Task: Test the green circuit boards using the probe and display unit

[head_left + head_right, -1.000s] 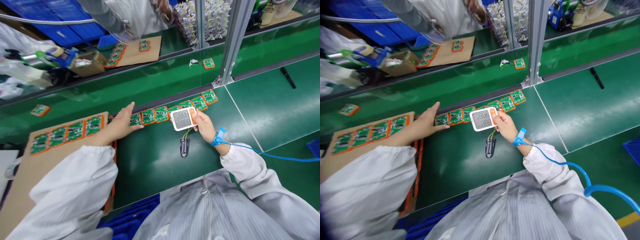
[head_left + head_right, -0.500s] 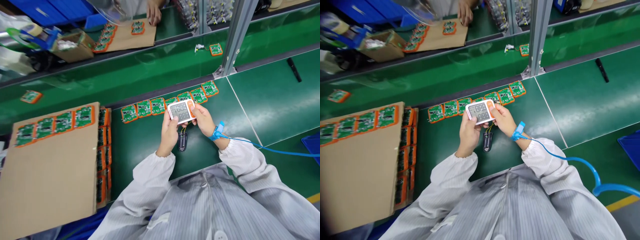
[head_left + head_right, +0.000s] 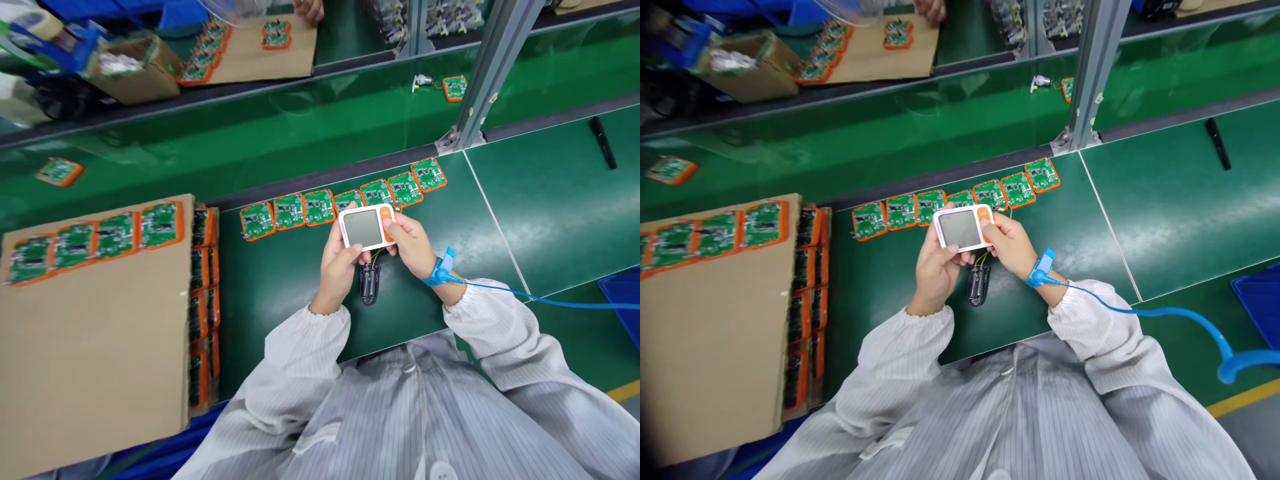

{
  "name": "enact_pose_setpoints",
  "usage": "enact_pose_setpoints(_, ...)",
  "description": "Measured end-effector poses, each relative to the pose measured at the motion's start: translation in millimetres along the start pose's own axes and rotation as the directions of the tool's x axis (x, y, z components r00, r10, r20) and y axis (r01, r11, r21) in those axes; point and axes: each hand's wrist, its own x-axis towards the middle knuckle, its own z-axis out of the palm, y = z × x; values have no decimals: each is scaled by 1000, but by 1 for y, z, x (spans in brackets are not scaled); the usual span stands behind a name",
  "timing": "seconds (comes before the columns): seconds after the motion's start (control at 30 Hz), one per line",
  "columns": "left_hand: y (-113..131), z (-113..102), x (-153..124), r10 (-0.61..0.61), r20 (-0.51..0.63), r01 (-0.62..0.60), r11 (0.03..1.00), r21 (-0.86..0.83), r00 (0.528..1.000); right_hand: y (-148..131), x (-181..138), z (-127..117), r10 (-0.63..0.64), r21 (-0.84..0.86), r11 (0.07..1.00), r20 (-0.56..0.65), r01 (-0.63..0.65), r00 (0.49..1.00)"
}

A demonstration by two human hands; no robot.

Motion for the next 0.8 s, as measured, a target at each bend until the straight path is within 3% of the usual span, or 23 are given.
enact_pose_setpoints(0.07, 0, -1, 0, -5, -2, 5, 1000, 1, 1000, -1, 0, -1, 12, 17, 1000, 17, -12, 1000)
enact_pose_setpoints(0.23, 3, -3, 3, 16, -25, -16, 1000, -17, 1000, -2, 1, -8, 78, 56, 994, 219, -92, 973)
enact_pose_setpoints(0.3, 3, -5, 4, 30, -18, -30, 1000, -7, 999, -2, 1, -9, 74, 53, 995, 243, -89, 967)
enact_pose_setpoints(0.47, 1, -8, 4, 46, -11, -46, 999, -8, 999, 1, 1, -7, 45, 48, 997, 238, -58, 970)
enact_pose_setpoints(0.8, -3, -7, 3, 66, -58, -64, 997, 42, 996, -3, 0, -6, 38, 31, 999, 119, -42, 992)
